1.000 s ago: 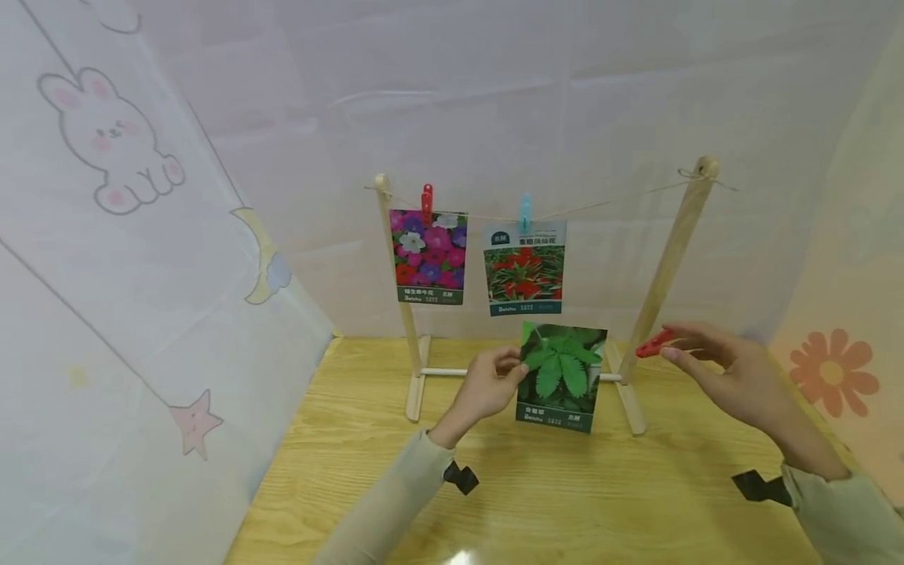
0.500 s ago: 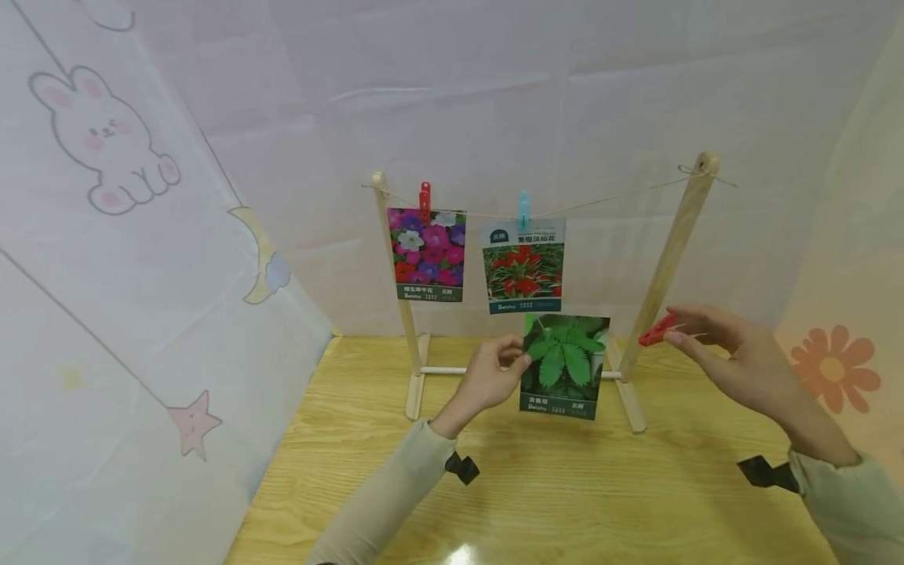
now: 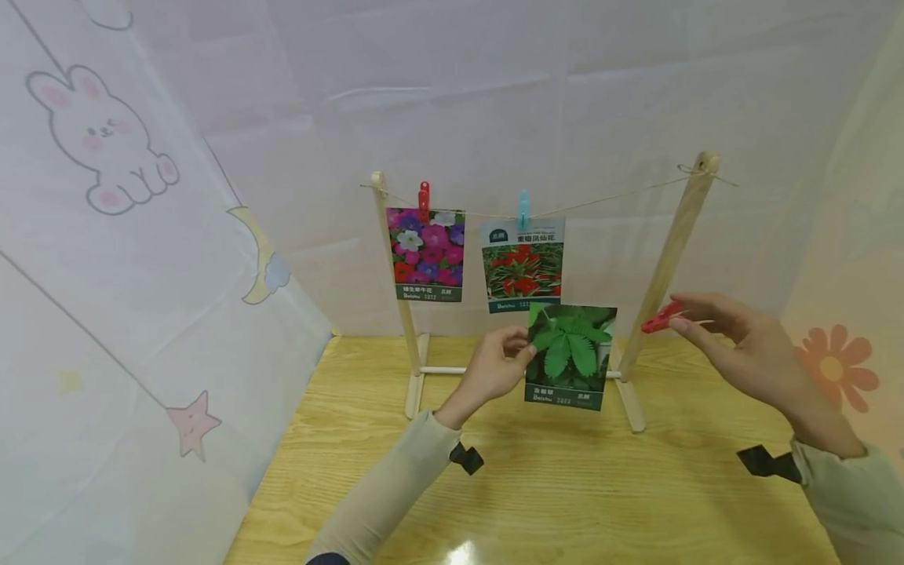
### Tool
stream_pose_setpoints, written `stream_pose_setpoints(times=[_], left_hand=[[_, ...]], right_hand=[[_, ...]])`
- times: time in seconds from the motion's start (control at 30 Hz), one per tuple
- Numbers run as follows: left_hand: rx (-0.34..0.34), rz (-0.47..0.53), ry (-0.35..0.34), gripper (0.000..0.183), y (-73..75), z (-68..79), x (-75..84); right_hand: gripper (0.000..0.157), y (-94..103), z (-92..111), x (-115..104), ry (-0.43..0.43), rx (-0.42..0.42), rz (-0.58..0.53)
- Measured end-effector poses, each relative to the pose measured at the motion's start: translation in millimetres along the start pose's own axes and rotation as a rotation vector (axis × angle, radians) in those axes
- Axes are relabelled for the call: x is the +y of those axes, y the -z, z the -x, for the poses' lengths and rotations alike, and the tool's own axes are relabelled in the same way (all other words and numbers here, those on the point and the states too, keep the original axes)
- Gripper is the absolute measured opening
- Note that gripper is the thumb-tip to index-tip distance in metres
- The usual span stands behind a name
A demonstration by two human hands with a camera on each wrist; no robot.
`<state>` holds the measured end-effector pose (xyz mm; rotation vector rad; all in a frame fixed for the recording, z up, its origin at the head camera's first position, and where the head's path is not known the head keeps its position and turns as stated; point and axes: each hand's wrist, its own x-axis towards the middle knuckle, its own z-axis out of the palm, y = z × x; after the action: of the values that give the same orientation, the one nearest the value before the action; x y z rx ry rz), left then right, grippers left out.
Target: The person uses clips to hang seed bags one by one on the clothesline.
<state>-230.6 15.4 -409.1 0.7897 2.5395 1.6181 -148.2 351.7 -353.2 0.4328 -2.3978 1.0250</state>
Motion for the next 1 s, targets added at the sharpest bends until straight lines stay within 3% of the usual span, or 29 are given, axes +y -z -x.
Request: stream_pose_setpoints(times=[0.53, 1.0], left_hand=[[-0.005, -0.007, -0.044, 0.034, -1.2, -11.8, 8.0], [0.001, -0.021, -0.057, 0.035, -2.3, -18.9, 14.2]], right_hand=[[0.034, 7.6, -21, -13, -0.036, -0.003, 0.007], [0.036, 14.0, -29, -21, 0.015, 0.026, -0.013]])
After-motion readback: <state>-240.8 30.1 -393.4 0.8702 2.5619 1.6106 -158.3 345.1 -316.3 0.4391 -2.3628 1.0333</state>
